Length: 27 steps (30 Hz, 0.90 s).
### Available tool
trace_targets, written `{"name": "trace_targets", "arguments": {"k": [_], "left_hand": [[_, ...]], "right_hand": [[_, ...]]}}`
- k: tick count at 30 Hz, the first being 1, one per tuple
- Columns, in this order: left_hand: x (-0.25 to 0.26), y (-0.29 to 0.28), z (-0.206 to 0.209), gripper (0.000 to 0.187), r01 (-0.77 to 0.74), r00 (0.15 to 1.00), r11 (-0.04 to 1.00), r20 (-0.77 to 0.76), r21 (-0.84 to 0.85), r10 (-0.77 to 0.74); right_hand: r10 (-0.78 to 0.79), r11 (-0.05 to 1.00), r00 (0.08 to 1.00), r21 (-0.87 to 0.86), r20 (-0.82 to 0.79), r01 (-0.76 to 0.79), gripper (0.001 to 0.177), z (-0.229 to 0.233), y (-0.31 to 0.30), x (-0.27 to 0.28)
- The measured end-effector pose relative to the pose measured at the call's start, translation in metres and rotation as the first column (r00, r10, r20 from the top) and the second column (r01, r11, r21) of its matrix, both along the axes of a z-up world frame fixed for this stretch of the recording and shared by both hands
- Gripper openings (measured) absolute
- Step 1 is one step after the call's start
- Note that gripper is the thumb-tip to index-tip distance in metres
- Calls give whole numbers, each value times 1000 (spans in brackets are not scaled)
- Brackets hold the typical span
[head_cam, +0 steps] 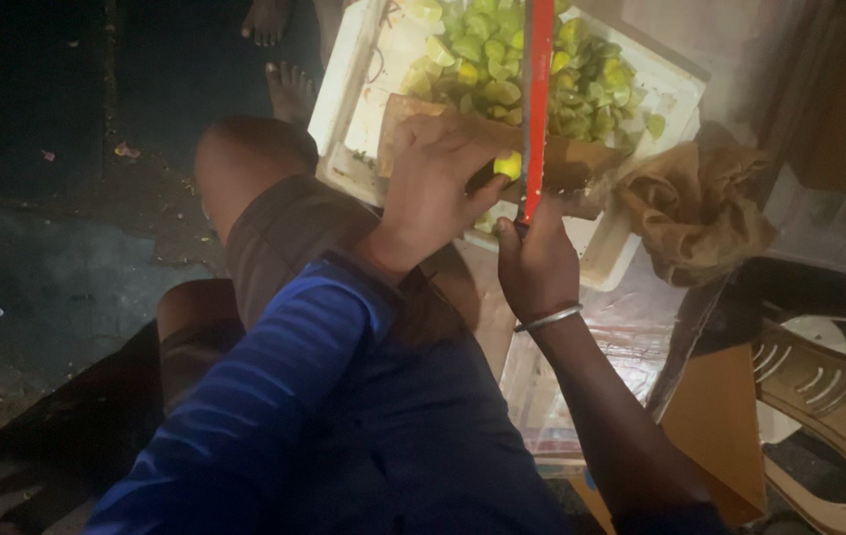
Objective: The person is cutting limes into pieces using a knife on a wooden board inside a tray.
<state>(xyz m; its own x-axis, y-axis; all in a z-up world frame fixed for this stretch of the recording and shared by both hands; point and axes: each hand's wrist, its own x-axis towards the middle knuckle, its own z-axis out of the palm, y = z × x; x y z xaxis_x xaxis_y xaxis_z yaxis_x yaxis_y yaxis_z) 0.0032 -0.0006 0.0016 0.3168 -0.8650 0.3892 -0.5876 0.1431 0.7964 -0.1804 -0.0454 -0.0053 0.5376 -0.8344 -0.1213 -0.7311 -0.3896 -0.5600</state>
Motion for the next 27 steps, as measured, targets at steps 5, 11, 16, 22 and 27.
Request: {"name": "trace_targets", "arguments": {"k": [5,11,16,22,27], "left_hand": [[0,0,-1,32,-3,1000,999,17,39,2],[1,0,-1,38,0,998,1000,65,-5,1],[-2,1,-1,40,-48,994,999,98,-2,48],[-2,1,2,40,-71,989,997,129,12,69],[-4,1,-1,39,-82,986,997,145,-2,82]], "right_hand": [[9,999,999,-48,44,-7,33,-3,1,2],[-4,996,1000,-93,-8,4,36,-3,2,13],[28,994,978,-98,-208,-49,32,16,13,11],[63,910,803,364,-593,197,37,83,47,-19],[175,890,746,428,-642,159,34,118,58,-35]]}}
